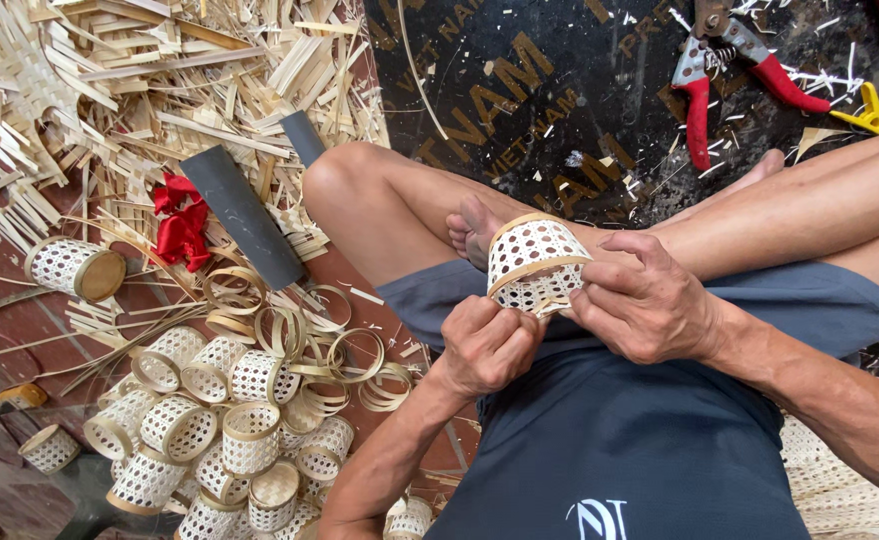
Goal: The person sits on the floor assembling woven bamboo basket bodies. They bend and fit thin bamboo strips around the rim, trim a strip with pliers, press the strip into the basket edge, and work the rim around the woven wall by hand.
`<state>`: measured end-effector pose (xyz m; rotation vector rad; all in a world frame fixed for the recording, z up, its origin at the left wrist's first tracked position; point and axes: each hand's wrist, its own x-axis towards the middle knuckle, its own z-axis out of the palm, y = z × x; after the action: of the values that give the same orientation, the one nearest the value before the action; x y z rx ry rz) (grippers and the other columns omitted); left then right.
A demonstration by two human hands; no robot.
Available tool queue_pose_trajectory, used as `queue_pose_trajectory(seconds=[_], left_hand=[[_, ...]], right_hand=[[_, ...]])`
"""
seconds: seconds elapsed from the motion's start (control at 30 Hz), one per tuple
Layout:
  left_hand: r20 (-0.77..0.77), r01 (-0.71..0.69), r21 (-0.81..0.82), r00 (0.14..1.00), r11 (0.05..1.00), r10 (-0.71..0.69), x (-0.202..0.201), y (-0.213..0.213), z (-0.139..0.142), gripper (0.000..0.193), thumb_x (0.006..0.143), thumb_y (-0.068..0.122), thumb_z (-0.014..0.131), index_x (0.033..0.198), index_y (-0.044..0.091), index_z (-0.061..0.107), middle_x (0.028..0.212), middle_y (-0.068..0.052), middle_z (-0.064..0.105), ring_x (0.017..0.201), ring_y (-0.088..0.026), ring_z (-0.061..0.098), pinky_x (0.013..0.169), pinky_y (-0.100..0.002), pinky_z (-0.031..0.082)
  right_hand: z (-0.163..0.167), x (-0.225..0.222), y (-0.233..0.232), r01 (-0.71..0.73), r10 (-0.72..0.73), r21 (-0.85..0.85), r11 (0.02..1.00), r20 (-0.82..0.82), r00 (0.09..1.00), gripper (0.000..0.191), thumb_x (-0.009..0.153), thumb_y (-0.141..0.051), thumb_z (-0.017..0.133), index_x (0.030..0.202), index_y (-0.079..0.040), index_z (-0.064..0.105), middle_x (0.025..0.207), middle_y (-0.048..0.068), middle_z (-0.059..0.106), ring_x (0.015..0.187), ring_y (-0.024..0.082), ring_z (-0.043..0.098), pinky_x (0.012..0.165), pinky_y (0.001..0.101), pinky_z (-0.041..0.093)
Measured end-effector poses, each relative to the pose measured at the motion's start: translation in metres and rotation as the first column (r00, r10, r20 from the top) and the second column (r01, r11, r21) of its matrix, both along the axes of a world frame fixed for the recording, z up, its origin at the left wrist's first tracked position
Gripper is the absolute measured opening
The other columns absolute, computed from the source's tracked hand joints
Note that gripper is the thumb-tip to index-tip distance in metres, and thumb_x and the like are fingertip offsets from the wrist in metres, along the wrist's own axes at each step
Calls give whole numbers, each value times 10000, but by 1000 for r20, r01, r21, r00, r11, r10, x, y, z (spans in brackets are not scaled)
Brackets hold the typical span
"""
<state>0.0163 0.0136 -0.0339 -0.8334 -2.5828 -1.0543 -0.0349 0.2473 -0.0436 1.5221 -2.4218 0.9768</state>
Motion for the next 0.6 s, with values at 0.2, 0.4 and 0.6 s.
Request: queue_pose_trajectory(seconds=[0.2,0.4,0.6], left_hand=[[-18,35,18,999,999,-35,-1,-4,-1,298,818,-42,808,704,71,557,665,-1,483,594,-158,456,520,-313,371],[24,90,4,996,996,-90,2,-13,-1,160,839,-5,800,848,19,643,723,-20,516,647,-172,507,571,-323,439],[127,145,-55,982,988,-138,7,-18,3,290,838,36,709,1118,-36,684,871,-51,580,770,-200,547,693,-343,492]], right_hand=[[5,-4,-3,-17,17,22,1000,-23,1000,209,748,-138,720,909,-5,719,852,22,687,985,194,640,937,510,499],[6,-2,-4,-58,59,47,997,-13,998,235,707,-161,705,893,-17,715,805,4,658,994,187,649,944,495,482],[10,0,-6,-48,50,102,994,-22,999,228,757,-182,717,949,-58,718,846,-39,643,995,144,632,1011,500,385]])
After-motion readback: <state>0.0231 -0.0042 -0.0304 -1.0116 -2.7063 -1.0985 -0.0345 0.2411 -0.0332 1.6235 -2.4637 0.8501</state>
